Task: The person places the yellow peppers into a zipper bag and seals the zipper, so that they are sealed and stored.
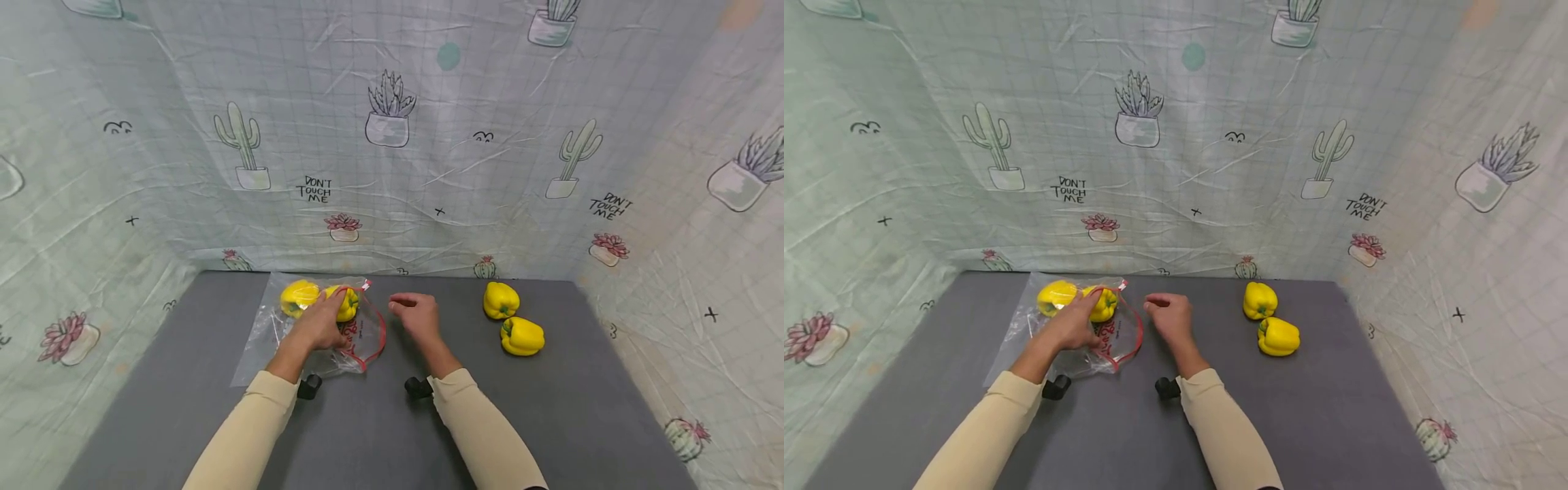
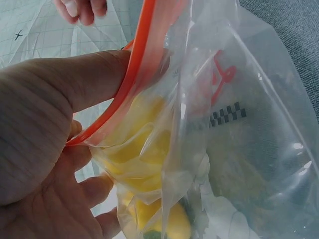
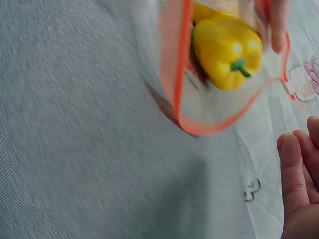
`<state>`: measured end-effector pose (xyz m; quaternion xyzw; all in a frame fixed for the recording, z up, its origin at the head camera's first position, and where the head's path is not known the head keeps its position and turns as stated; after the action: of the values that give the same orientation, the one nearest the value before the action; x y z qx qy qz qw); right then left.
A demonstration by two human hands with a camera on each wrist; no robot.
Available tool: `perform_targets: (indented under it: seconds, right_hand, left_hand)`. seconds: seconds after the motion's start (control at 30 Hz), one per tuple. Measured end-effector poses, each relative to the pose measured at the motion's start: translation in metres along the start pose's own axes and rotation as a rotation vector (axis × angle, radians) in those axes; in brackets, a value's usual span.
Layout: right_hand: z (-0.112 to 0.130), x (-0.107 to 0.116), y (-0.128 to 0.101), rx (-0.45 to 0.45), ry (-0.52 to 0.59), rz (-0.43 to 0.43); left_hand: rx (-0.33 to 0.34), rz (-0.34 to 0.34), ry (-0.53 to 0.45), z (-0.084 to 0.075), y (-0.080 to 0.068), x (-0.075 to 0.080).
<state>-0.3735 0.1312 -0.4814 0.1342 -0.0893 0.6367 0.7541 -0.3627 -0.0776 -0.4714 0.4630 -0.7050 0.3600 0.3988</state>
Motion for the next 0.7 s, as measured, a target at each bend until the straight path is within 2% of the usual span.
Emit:
perform_targets:
  seconds: [0.4, 0.7]
  right_hand:
    - [0.003, 0.044, 0.010, 0.022, 0.045, -0.091]
    - [-0.001, 0.088, 0.018, -0.043, 0.011, -0.149]
  left_hand:
    - [0.018, 0.019, -0.012, 0.003, -0.001, -0.001]
    - [0.003, 0.002, -0.004, 0.000, -0.001, 0.002]
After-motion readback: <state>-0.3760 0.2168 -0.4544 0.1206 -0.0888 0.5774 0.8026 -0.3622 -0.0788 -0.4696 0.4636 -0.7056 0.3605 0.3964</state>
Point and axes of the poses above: each hand's wrist, its own y-axis towards the middle knuckle, its own x-axis out of the back of the hand, z = x × y, the point moved 10 cm from there along y, towards the middle knuckle, and after that the axes turned 2 degrees about -x, right-handed, at the moved point
